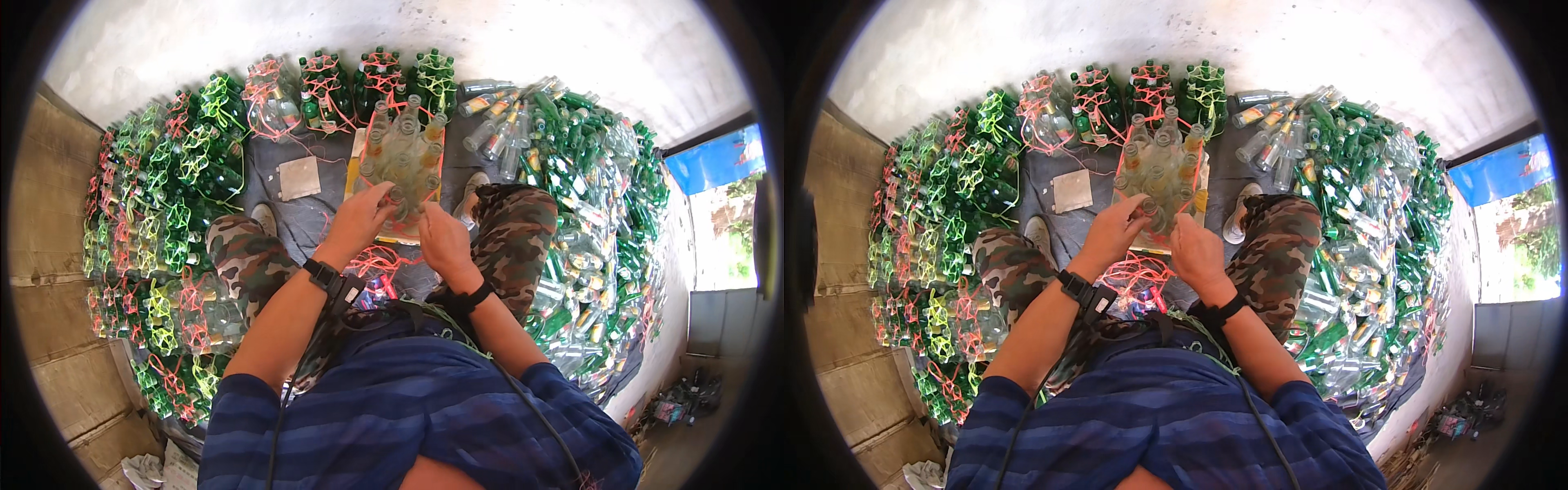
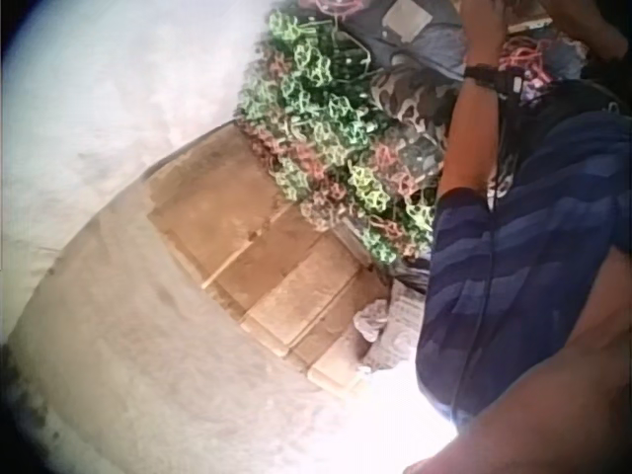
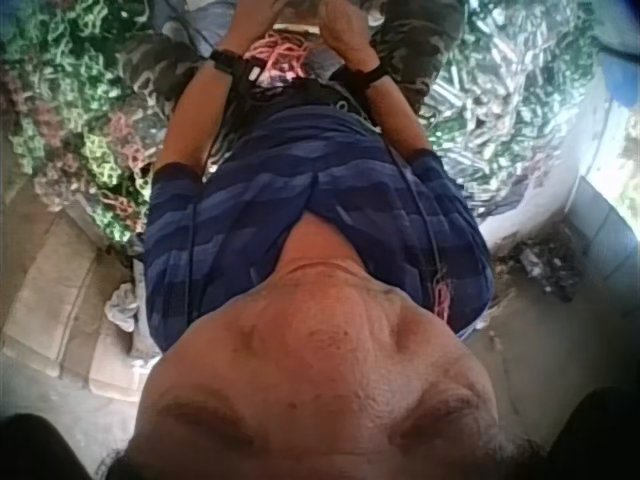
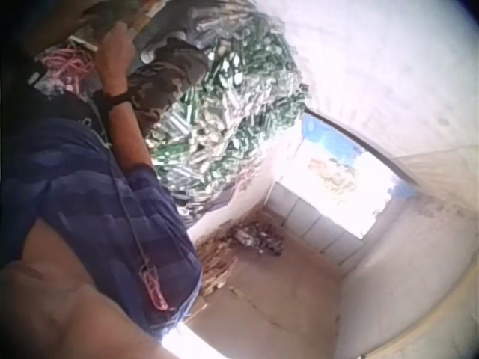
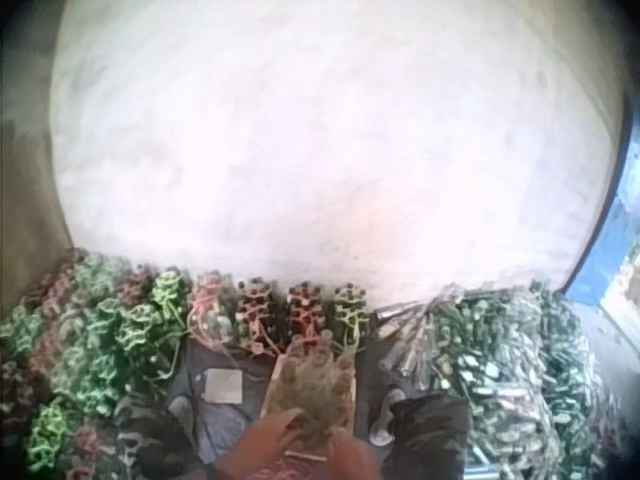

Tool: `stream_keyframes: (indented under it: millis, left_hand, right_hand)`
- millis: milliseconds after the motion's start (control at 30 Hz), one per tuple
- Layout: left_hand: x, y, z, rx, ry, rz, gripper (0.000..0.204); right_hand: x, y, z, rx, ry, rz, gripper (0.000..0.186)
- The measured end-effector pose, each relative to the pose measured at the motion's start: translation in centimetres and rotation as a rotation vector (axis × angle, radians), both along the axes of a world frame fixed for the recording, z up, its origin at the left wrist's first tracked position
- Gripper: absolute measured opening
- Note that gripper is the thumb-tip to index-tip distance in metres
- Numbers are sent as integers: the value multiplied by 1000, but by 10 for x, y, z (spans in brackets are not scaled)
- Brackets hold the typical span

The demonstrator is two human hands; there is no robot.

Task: The person arranges green glass bottles on a cardboard base and ties them together with orange string. They repeatedly pick up bottles, place them in rows, and wrap the string around the bundle to secure them.

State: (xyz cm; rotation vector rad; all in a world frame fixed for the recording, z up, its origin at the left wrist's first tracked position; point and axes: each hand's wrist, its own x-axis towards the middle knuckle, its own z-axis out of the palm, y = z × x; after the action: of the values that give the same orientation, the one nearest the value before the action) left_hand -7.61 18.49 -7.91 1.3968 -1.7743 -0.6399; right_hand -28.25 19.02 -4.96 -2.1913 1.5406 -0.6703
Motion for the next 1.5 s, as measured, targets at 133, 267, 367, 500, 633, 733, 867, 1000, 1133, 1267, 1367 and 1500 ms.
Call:
stream_keyframes:
  millis: [133,267,367,500,633,733,867,1000,1133,1267,1367,1500]
  left_hand:
    - [-4,-2,-4,-35,15,20,43]
    - [-4,0,1,-9,9,13,40]
    - [-5,0,1,-30,4,25,39]
    - [-3,-1,3,5,-10,34,40]
    - [-3,1,8,-10,3,28,41]
    - [-4,-1,3,-31,14,28,36]
    - [-5,-2,0,-72,6,36,35]
    - [-7,-2,2,-58,1,47,35]
    - [-7,-4,-1,17,40,72,32]
    - [-4,-4,-1,3,-12,57,28]
    - [-4,-6,-8,2,22,51,27]
    - [-6,-5,-10,29,53,65,26]
  right_hand:
    - [4,-2,-2,-31,59,13,12]
    - [10,-2,-3,-42,100,22,12]
    - [12,-1,-6,-48,104,30,12]
    - [17,-1,-7,-81,144,53,14]
    - [19,-3,-11,-89,186,80,15]
    - [22,-5,-8,-100,204,86,15]
    - [25,-5,-4,-65,305,94,13]
    - [32,-3,4,-75,401,163,14]
    - [40,-4,9,-49,384,218,17]
    - [46,-8,19,-57,380,280,14]
    - [49,-14,28,-76,435,321,11]
    - [56,-18,33,-98,488,339,13]
